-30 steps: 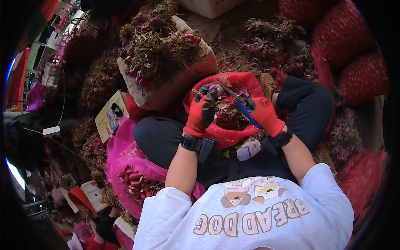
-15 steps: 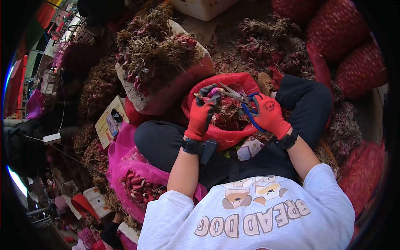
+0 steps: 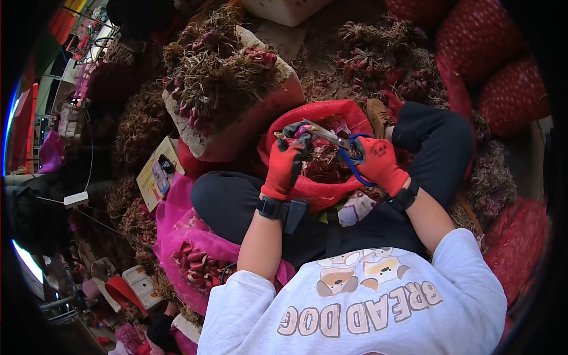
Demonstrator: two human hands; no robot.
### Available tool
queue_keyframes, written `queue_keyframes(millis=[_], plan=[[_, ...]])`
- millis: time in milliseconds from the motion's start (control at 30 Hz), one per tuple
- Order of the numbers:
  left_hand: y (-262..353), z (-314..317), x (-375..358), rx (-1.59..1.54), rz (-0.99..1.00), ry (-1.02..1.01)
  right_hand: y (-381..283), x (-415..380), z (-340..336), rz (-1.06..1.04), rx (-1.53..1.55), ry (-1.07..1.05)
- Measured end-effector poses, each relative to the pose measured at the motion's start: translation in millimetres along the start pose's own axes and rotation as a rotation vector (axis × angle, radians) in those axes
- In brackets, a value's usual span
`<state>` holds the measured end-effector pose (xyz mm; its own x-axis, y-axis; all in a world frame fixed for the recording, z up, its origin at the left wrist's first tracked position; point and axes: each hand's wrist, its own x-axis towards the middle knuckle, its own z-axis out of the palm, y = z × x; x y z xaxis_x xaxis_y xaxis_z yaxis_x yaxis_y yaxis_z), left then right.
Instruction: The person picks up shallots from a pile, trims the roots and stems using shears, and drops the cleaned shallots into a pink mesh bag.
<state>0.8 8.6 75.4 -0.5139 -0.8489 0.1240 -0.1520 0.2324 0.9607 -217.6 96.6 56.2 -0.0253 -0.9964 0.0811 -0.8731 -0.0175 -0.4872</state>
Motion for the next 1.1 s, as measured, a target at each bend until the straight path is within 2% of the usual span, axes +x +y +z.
queue_keyframes(millis=[33,100,167,267,333,400,433,500,533,600,667,733,833,900,933,1000,1033,1100], plan=[[-1.9,0.0,1.0,-0.019,0.044,0.016,1.1,0.6,1.8,-0.004,0.005,-0.002],[-6.2,0.2,2.0,-0.187,-0.001,0.026,2.5,0.9,4.0,-0.011,0.014,-0.005],[-9.0,0.4,3.6,-0.486,-0.176,0.011,-2.5,0.2,5.5,-0.001,0.081,0.026],[-7.1,-1.4,2.3,-0.547,-0.216,0.02,-4.9,3.7,3.2,0.047,0.258,-0.024],[-25.1,-10.8,-0.7,0.114,0.239,0.052,-6.6,5.8,-2.9,0.053,0.332,-0.036],[-34.1,-16.6,-3.2,0.198,0.252,0.04,-11.2,6.8,-12.5,0.019,0.333,0.008],[-33.3,-17.2,-3.0,-0.054,0.044,0.018,-12.3,6.6,-13.2,-0.012,0.262,0.028],[-34.3,-14.7,-3.0,-0.297,-0.166,0.027,-15.0,4.4,-15.3,-0.07,0.116,0.068],[-37.4,-10.9,-3.9,-0.289,-0.166,0.054,-18.1,4.4,-17.4,-0.065,0.107,0.055],[-32.6,-6.6,-4.3,-0.532,-0.248,0.057,-25.9,4.1,-20.9,-0.048,0.089,0.031],[-18.3,-5.5,-3.2,-1.034,-0.411,0.017,-23.1,4.3,-17.1,-0.076,0.094,0.098],[-23.8,-5.1,-3.4,-0.569,-0.233,0.035,-19.3,4.4,-13.4,-0.086,0.076,0.121],[-37.4,-11.3,-3.2,-0.077,0.106,-0.021,-9.9,1.0,-10.5,-0.079,0.018,0.091],[-38.6,-16.0,-4.2,-0.006,0.105,-0.077,-6.1,1.6,-9.3,-0.083,-0.015,0.082],[-33.3,-16.9,-4.5,-0.068,-0.019,-0.102,-6.5,1.4,-10.4,-0.076,0.004,0.061],[-32.2,-18.9,-4.6,-0.047,-0.014,-0.128,-8.8,1.2,-16.6,-0.062,0.042,0.021],[-37.4,-19.9,-4.1,0.034,0.115,-0.129,-10.1,1.8,-19.1,-0.031,0.122,-0.03],[-39.8,-20.3,-2.4,0.098,0.231,-0.132,-12.8,3.2,-21.9,0.031,0.281,-0.134]])
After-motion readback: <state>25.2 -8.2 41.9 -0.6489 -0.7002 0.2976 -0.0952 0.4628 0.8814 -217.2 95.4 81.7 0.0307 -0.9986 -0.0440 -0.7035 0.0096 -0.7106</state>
